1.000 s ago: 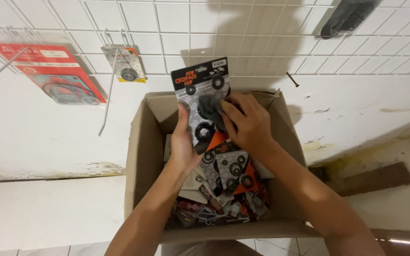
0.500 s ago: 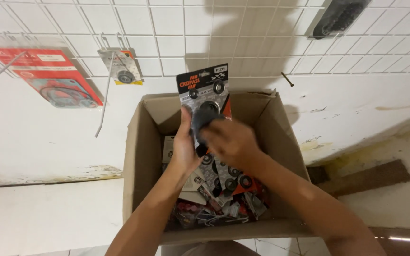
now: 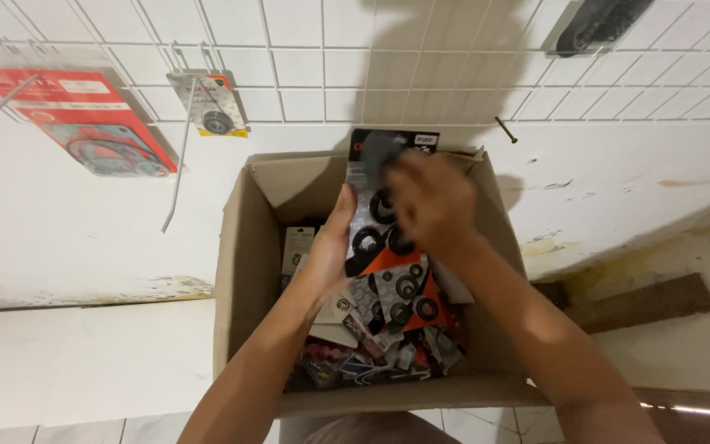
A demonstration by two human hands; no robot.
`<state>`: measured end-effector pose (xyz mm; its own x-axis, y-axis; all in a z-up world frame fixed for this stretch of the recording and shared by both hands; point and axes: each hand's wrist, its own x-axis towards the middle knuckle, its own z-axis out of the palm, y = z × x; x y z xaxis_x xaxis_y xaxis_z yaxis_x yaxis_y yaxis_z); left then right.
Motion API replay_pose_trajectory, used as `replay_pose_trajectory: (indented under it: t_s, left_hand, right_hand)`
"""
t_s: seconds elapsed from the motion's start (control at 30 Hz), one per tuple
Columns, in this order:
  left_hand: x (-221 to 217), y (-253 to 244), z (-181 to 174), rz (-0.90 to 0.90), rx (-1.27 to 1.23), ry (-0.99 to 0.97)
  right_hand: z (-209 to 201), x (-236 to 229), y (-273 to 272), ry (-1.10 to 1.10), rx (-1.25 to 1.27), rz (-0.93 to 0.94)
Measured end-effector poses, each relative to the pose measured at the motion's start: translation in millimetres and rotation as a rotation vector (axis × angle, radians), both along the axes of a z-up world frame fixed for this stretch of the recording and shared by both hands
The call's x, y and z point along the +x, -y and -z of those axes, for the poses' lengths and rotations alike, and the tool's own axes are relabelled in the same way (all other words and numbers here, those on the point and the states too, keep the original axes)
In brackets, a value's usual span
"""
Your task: The person uses a cloth to wipe the surface of various packaged items retrieved from a cardboard box. They clean the front and back of each package, including items with circular components and rectangular boxes, before placing them back into the box.
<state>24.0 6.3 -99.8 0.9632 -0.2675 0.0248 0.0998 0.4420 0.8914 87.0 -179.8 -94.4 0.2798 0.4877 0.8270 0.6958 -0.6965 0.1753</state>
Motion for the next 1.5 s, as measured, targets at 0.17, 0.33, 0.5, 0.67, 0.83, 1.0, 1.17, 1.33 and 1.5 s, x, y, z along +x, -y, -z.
replay_pose_trajectory:
  t_s: [0.17,0.33,0.5,0.67,0.83,1.0,1.17,1.33,1.5]
  left_hand:
    - [-2,11,-7,0.065,0.039,-0.119]
    - [-13,11,-58,0.046,0.104,-0.104]
    - [1,2,-14,-0.023,0.019,-0.112]
    - [10,-14,-8,-0.023,-0.298,-0.211]
    - [3,-9,-34,-0.129,-0.132,-0.245]
    - [-7,1,-73,-0.232,-0.107,-0.278]
    - [18,-27,-27,-0.378,-0.034,-0.21]
    - [4,-22,-53,-0.53,0.034,-0.131]
    - [9,-21,-33,-0.6,0.268,0.072]
  right_hand:
    - [1,-5,0,-0.165,0.162,0.056]
    - [25,11,6,-0.168,0.112,-0.024]
    - [11,14,19,-0.177,0.162,0.075]
    - [53,-25,-24,-0.198,0.056,-0.222]
    - [23,11,4,-0.089,-0.095,-0.103]
    - [-16,-37,-22,-0.491,0.028,-0.195]
    - [-39,-37,-6,-0.957,0.261,-0.362]
    - [-40,-28,2,-1.442,0.272,-0.307]
    - [-68,-33,-7,-1.455,-0.095,0.102]
